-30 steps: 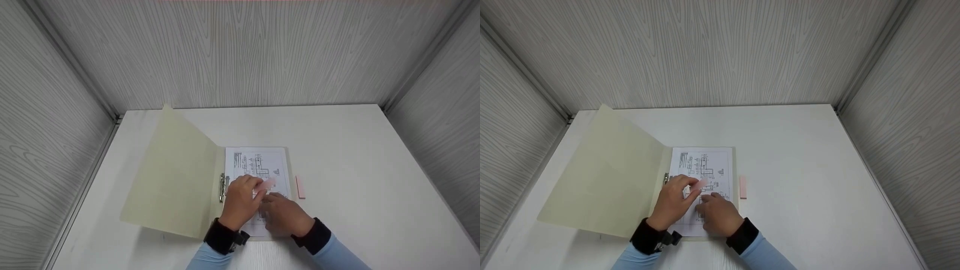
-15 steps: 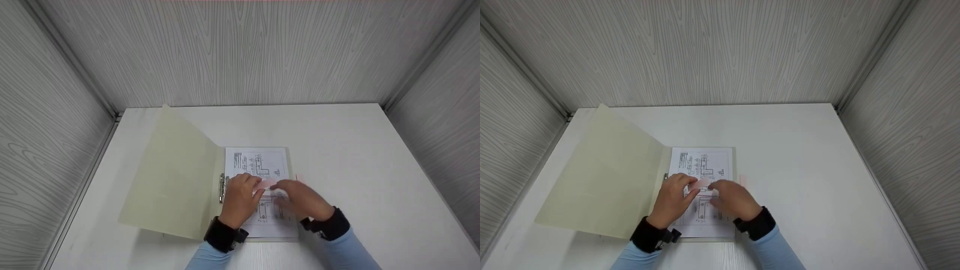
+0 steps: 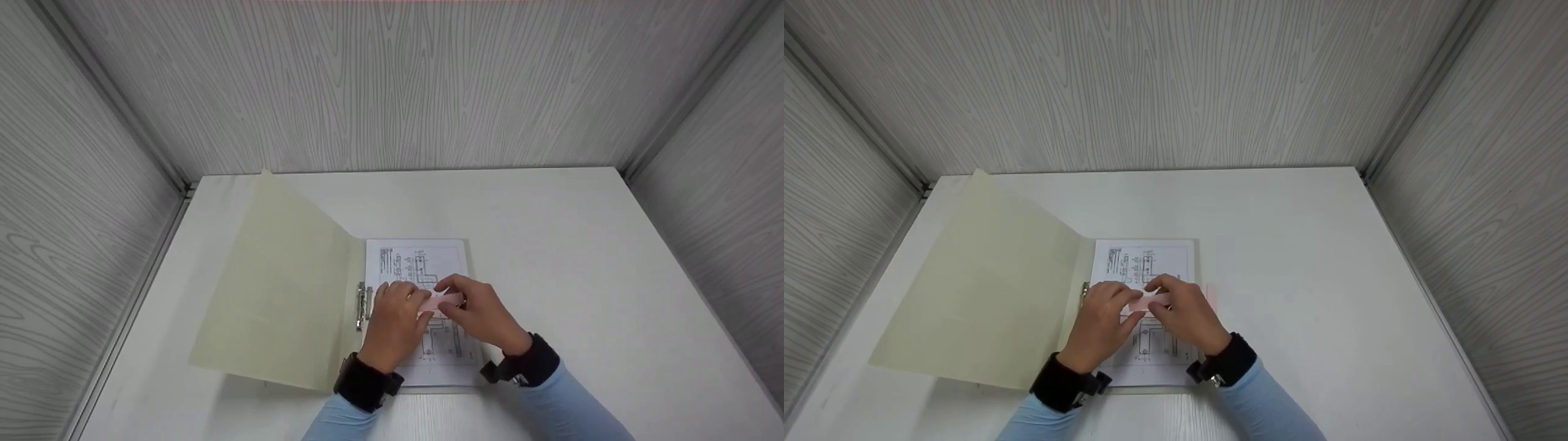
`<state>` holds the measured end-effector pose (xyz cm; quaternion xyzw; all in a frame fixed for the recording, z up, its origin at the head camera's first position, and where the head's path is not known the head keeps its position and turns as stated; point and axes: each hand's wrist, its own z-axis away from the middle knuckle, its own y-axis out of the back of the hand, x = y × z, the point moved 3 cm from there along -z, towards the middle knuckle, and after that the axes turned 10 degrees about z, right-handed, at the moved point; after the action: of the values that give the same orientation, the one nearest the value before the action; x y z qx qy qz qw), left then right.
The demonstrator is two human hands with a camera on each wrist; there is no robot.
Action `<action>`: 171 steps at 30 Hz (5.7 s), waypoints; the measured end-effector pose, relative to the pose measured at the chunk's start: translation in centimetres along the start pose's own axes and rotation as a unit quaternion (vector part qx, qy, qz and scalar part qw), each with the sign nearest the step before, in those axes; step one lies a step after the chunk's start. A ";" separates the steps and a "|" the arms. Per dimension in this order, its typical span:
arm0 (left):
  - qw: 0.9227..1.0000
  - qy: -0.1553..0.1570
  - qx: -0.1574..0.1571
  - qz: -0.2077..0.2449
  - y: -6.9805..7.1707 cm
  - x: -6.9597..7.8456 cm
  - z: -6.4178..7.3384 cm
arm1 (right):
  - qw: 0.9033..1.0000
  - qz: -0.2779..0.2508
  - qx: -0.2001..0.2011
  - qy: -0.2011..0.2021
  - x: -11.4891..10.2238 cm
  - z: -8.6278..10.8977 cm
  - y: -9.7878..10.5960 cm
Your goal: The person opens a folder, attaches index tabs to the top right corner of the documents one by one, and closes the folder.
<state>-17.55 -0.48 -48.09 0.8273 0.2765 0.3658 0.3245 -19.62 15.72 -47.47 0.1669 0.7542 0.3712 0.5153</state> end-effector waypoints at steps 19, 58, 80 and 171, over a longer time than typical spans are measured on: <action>0.996 0.030 -0.072 -0.032 -1.6 0.0 0.6 | 0.992 0.037 -0.074 -0.098 3.5 -5.1 2.5; 0.952 0.150 -0.265 -0.035 -4.1 0.1 2.4 | 0.950 0.063 -0.054 -0.301 11.7 -12.2 1.2; 0.951 0.151 -0.266 -0.039 -4.5 -0.1 2.8 | 0.947 0.078 -0.062 -0.304 12.4 -12.2 0.2; 0.948 0.158 -0.276 -0.024 -4.4 0.0 2.6 | 0.942 0.153 -0.105 -0.278 11.7 -11.5 0.1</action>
<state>-16.46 1.49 -52.72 0.6300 0.2326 0.5459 0.5010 -34.82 18.75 -52.82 0.3218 0.5031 0.4616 0.6560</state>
